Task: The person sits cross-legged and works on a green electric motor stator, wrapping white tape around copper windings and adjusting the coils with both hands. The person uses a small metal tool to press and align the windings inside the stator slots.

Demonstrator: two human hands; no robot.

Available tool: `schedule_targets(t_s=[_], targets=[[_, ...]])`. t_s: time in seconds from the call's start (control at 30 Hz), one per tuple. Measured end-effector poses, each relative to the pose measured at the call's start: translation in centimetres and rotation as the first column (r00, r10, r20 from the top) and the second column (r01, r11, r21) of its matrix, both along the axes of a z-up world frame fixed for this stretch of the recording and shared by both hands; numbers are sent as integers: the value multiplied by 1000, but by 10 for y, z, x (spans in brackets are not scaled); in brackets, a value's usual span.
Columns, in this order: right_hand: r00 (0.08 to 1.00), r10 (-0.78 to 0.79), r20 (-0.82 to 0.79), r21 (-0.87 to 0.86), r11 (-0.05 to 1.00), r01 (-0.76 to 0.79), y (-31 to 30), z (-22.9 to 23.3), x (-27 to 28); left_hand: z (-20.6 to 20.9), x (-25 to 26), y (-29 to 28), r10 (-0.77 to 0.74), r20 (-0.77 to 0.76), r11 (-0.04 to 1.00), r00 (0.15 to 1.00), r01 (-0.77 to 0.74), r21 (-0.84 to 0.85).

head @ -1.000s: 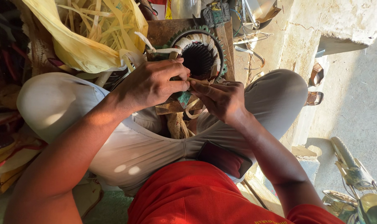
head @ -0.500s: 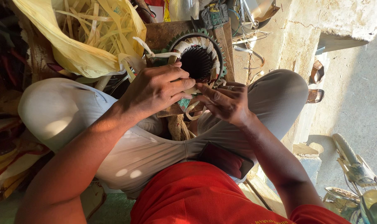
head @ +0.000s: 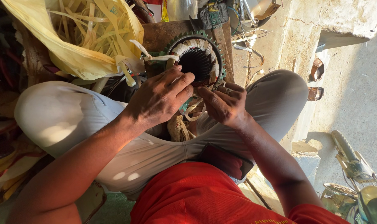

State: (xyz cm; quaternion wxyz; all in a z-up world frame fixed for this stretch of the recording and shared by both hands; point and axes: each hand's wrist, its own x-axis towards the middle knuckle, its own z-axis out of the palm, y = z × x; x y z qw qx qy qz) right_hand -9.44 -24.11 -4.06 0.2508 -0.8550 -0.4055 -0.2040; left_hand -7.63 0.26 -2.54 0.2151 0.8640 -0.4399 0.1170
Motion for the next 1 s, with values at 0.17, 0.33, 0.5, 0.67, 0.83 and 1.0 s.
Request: schedule_targets(t_s=[0.17,0.33,0.5,0.67,0.83,1.0], targets=[[989,-94,-112,-105,991,83,7,25,-10,-3,1,4,-48,36,997,998,50,-53],[975,-168,-146,-137,979,148,14,30,-13,0,4,10,-71,-113,969,991,41,-242],[971,-99,-217,-59,994,89,7,24,-4,-1,4,5,-24,-185,956,982,-31,-292],[974,13,-228,80,997,5,9,22,2,1,7,4,-39,-214,954,976,-27,-298],[981,-43,-190,7,999,45,16,24,4,-1,10,6,-36,-155,962,987,-7,-273],[955,-134,-264,-89,990,114,21,31,4,14,10,9,-107,-227,915,968,6,-402]])
